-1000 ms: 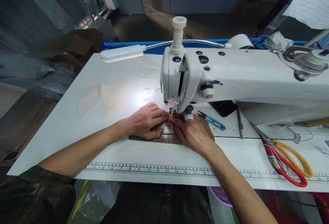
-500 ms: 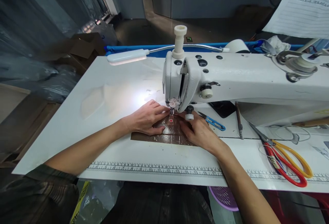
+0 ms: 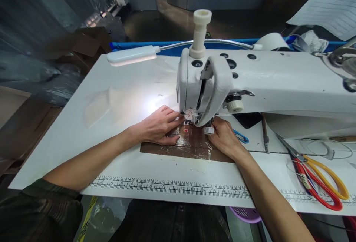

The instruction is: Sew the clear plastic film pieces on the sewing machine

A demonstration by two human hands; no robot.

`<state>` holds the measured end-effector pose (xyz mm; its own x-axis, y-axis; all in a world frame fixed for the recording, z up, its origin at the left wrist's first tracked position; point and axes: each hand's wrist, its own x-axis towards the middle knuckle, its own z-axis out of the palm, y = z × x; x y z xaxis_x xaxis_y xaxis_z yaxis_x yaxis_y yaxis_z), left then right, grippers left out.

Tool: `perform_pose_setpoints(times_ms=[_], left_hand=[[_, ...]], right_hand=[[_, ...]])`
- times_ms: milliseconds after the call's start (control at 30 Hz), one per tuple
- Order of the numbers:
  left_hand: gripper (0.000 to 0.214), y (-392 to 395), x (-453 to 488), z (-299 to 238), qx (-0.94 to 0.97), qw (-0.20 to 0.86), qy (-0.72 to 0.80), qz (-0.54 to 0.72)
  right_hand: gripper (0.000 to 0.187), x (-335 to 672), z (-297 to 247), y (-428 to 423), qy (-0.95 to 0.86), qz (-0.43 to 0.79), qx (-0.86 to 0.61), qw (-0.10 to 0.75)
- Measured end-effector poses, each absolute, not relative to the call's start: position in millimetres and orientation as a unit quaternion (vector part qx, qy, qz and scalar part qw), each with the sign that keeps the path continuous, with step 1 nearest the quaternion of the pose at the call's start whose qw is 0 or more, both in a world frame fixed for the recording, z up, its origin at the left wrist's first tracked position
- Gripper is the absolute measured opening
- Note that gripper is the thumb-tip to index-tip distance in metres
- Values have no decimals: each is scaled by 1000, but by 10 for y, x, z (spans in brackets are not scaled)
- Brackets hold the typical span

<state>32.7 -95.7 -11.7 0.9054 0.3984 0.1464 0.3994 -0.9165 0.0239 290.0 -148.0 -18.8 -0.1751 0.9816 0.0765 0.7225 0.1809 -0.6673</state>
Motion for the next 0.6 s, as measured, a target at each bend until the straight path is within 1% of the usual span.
perform_pose_setpoints(times_ms=[100,233,367,500,600], left_hand=[[55,-964,331,-117,-976,5,-208,-66],[57,-982,339,-118,-974,10,-221,-48],[59,-998,337,-118,-971,1,-235,-44],[62,-983,336,-140,-964,-42,-252,-71],[73,-956,337,-165,-957,-101,-256,-94]], right_hand=[[30,2872,-184,-1492,-730,233,-590,253],[28,2852,-141,-1565,-749,262,-561,236],[22,2851,-173,-1598,-721,238,-599,254],[20,2873,-228,-1580,-711,221,-613,264],[20,2887,-238,-1572,-715,215,-613,259]])
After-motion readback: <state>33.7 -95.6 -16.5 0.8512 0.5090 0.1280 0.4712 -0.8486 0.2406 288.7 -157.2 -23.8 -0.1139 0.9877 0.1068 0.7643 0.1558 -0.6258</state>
